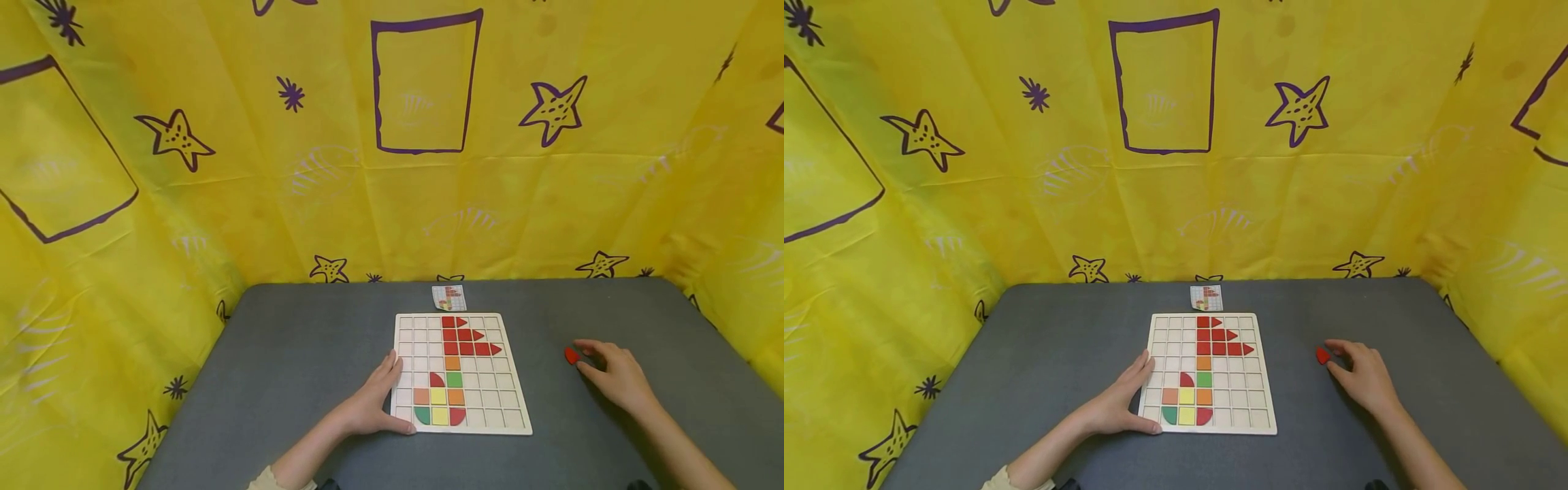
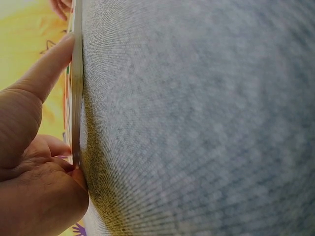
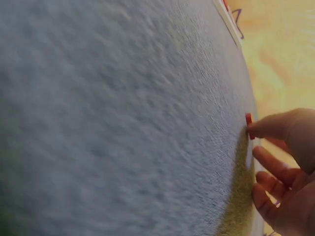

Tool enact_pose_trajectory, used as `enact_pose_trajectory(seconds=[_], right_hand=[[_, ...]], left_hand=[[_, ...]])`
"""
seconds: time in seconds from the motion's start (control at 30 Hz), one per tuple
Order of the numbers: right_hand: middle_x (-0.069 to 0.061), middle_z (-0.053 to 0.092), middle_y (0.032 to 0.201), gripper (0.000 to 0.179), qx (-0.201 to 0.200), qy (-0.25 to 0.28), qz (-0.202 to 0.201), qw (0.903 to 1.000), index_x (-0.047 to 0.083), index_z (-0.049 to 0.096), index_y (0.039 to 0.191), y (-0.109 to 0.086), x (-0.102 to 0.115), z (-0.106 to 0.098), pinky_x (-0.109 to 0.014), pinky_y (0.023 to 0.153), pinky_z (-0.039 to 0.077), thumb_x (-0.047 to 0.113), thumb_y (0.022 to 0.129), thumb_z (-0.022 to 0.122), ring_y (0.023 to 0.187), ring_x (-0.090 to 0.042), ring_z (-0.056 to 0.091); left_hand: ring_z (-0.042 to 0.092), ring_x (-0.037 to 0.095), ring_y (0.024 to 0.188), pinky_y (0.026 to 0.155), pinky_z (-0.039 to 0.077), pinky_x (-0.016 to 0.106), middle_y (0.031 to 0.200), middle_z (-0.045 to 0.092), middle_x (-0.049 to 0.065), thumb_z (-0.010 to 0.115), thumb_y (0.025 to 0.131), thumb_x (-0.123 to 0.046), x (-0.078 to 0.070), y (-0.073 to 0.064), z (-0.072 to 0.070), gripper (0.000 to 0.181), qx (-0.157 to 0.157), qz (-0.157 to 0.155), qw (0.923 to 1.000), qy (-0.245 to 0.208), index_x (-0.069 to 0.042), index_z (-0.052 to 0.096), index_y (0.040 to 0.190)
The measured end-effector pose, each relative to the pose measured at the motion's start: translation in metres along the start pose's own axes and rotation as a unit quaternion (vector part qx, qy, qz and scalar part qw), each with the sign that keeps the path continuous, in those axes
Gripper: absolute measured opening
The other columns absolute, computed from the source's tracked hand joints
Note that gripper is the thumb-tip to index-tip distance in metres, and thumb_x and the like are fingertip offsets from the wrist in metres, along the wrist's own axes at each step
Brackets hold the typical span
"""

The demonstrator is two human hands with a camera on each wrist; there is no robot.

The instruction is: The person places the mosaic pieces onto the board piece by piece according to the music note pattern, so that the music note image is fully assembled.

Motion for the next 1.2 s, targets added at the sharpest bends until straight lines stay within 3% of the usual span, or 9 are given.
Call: enact_pose_trajectory(seconds=[0.1, 0.2, 0.33, 0.53, 0.73, 0.83, 1.0, 1.2], right_hand=[[-0.013, 0.067, 0.094, 0.038, -0.005, 0.002, -0.045, 0.999, 0.005, 0.067, 0.112, 0.005, 0.004, 0.001, -0.035, 0.07, 0.031, 0.003, 0.074, 0.075, 0.079, -0.025, 0.053], [-0.017, 0.066, 0.099, 0.035, 0.008, 0.014, -0.053, 0.9985, 0.005, 0.069, 0.109, 0.007, 0.005, 0.003, -0.043, 0.072, 0.035, 0.003, 0.075, 0.075, 0.088, -0.034, 0.055], [-0.02, 0.065, 0.102, 0.026, 0.025, 0.025, -0.02, 0.9992, 0.005, 0.071, 0.103, 0.008, 0.002, 0.004, -0.051, 0.077, 0.036, 0.009, 0.078, 0.075, 0.093, -0.04, 0.054], [-0.016, 0.068, 0.095, 0.026, 0.047, 0.002, 0.045, 0.9979, 0.007, 0.072, 0.099, 0.008, -0.005, 0.005, -0.036, 0.067, 0.034, 0.025, 0.08, 0.076, 0.079, -0.024, 0.05], [-0.01, 0.07, 0.09, 0.03, 0.046, 0.006, 0.078, 0.9958, 0.011, 0.072, 0.097, 0.004, -0.003, 0.009, -0.035, 0.065, 0.04, 0.035, 0.079, 0.076, 0.077, -0.021, 0.055], [-0.009, 0.071, 0.094, 0.034, 0.057, 0.028, 0.098, 0.9932, 0.013, 0.072, 0.1, 0.003, 0.004, 0.016, -0.035, 0.066, 0.042, 0.041, 0.08, 0.074, 0.08, -0.02, 0.058], [-0.001, 0.068, 0.091, 0.04, 0.075, 0.091, 0.147, 0.9821, 0.02, 0.071, 0.104, 0.002, 0.021, 0.033, -0.026, 0.063, 0.04, 0.051, 0.078, 0.072, 0.075, -0.008, 0.055], [0.001, 0.066, 0.086, 0.041, 0.086, 0.18, 0.167, 0.9655, 0.018, 0.072, 0.106, 0.005, 0.055, 0.054, -0.023, 0.061, 0.038, 0.047, 0.077, 0.074, 0.074, -0.007, 0.052]], left_hand=[[0.005, 0.03, 0.147, 0.111, 0.021, 0.058, 0.161, 0.001, 0.008, 0.081, 0.069, -0.048, -0.001, 0.0, -0.001, 0.114, 0.0, 0.003, 1.0, 0.0, -0.008, 0.015, 0.153], [0.005, 0.03, 0.147, 0.111, 0.022, 0.058, 0.161, 0.001, 0.008, 0.08, 0.069, -0.048, -0.002, 0.0, -0.001, 0.114, 0.0, 0.004, 1.0, 0.001, -0.008, 0.015, 0.153], [0.006, 0.029, 0.147, 0.11, 0.023, 0.058, 0.161, 0.002, 0.007, 0.081, 0.068, -0.048, -0.001, -0.001, -0.001, 0.114, 0.0, -0.002, 1.0, 0.0, -0.01, 0.015, 0.153], [0.006, 0.028, 0.147, 0.111, 0.022, 0.058, 0.161, 0.002, 0.006, 0.081, 0.067, -0.048, -0.001, -0.001, -0.001, 0.114, 0.001, -0.006, 1.0, -0.004, -0.011, 0.015, 0.153], [0.006, 0.031, 0.147, 0.11, 0.022, 0.059, 0.161, 0.002, 0.009, 0.081, 0.068, -0.047, -0.005, -0.002, -0.001, 0.114, -0.001, 0.004, 1.0, -0.003, -0.008, 0.015, 0.153], [0.005, 0.03, 0.147, 0.111, 0.02, 0.058, 0.161, 0.001, 0.01, 0.081, 0.069, -0.047, -0.005, -0.002, -0.001, 0.114, -0.002, 0.008, 1.0, -0.001, -0.007, 0.015, 0.152], [0.005, 0.03, 0.147, 0.111, 0.019, 0.057, 0.161, 0.001, 0.011, 0.081, 0.069, -0.046, -0.004, -0.001, -0.001, 0.114, -0.004, 0.013, 0.9999, 0.001, -0.006, 0.015, 0.152], [0.005, 0.03, 0.147, 0.112, 0.02, 0.057, 0.161, 0.001, 0.011, 0.081, 0.069, -0.047, -0.004, -0.001, -0.001, 0.114, -0.004, 0.013, 0.9999, 0.004, -0.005, 0.015, 0.152]])
Point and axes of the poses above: each hand's wrist, its own y-axis towards the middle knuckle, its own z-axis out of the palm, x = y × z, the point moved 8 cm from there along y, towards the middle knuckle
